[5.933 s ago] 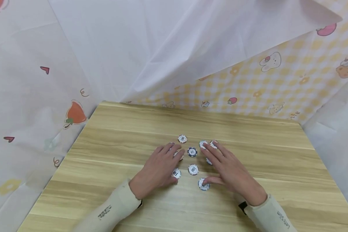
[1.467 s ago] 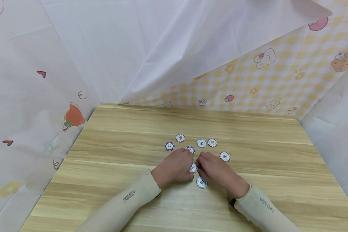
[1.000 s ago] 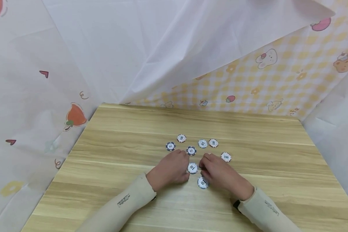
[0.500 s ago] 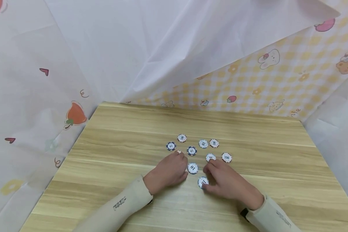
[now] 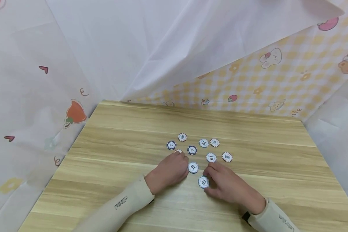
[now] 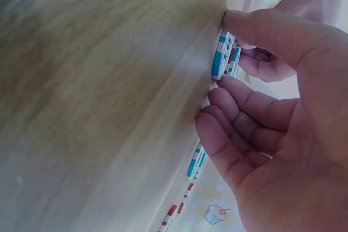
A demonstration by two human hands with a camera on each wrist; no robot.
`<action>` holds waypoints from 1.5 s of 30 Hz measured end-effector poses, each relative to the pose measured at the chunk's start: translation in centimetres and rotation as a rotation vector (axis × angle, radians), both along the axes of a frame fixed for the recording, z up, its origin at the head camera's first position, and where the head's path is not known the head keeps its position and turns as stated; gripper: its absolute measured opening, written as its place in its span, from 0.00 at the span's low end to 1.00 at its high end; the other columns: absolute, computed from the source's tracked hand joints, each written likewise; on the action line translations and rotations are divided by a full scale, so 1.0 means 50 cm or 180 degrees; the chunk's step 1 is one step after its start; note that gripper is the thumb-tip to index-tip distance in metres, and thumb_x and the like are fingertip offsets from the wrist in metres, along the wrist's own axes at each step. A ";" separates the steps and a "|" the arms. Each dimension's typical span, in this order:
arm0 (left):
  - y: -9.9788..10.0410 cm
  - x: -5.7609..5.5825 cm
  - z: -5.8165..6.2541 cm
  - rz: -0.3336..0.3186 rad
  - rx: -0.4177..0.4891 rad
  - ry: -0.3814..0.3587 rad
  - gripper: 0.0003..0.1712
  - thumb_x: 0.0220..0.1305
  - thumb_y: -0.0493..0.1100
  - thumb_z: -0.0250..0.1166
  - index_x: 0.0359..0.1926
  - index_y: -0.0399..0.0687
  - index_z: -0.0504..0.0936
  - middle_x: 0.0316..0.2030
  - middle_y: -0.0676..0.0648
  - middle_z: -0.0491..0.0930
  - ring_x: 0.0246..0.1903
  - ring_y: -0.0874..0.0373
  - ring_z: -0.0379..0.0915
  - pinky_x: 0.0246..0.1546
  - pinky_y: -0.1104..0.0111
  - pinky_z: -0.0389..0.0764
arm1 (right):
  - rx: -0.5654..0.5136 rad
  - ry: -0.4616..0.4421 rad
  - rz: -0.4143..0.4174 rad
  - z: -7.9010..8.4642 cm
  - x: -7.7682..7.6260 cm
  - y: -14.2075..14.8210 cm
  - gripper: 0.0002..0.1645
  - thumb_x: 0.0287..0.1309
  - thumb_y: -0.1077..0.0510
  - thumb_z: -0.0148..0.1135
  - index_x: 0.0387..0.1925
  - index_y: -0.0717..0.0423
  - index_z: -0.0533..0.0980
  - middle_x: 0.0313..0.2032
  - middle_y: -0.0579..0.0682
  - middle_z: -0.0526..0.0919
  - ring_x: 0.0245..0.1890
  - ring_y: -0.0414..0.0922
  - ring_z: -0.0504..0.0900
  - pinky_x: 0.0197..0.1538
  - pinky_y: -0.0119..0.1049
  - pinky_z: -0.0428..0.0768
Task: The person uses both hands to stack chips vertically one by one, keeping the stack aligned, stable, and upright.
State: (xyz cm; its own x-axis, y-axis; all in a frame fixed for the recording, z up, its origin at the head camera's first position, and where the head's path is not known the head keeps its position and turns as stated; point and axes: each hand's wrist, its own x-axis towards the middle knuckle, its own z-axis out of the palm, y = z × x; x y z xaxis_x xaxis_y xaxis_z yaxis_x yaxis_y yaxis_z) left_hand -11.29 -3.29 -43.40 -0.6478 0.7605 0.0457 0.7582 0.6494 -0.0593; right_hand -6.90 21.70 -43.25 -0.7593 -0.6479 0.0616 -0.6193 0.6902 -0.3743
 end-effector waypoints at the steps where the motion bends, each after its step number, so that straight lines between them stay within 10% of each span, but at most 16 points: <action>1: 0.001 0.000 0.001 -0.0007 -0.0009 0.0010 0.14 0.76 0.45 0.67 0.38 0.37 0.87 0.33 0.45 0.84 0.36 0.53 0.80 0.48 0.63 0.81 | -0.0006 0.0001 0.0016 0.000 0.000 0.000 0.22 0.58 0.52 0.84 0.49 0.56 0.84 0.44 0.43 0.81 0.41 0.38 0.74 0.43 0.38 0.80; 45: -0.001 0.003 0.009 -0.0011 0.0051 -0.0027 0.14 0.74 0.47 0.70 0.37 0.39 0.87 0.33 0.46 0.84 0.36 0.54 0.80 0.46 0.63 0.82 | -0.0012 0.0308 -0.0015 -0.011 -0.022 -0.013 0.19 0.46 0.52 0.79 0.38 0.55 0.83 0.34 0.40 0.79 0.34 0.36 0.74 0.38 0.35 0.80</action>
State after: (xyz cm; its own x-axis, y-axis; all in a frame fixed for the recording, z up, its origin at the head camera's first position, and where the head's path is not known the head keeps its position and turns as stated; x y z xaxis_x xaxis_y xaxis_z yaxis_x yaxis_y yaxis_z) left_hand -11.14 -3.34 -42.93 -0.6454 0.7620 0.0525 0.7609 0.6474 -0.0425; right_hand -7.99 21.02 -43.78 -0.7527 -0.6439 0.1371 -0.6493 0.6920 -0.3155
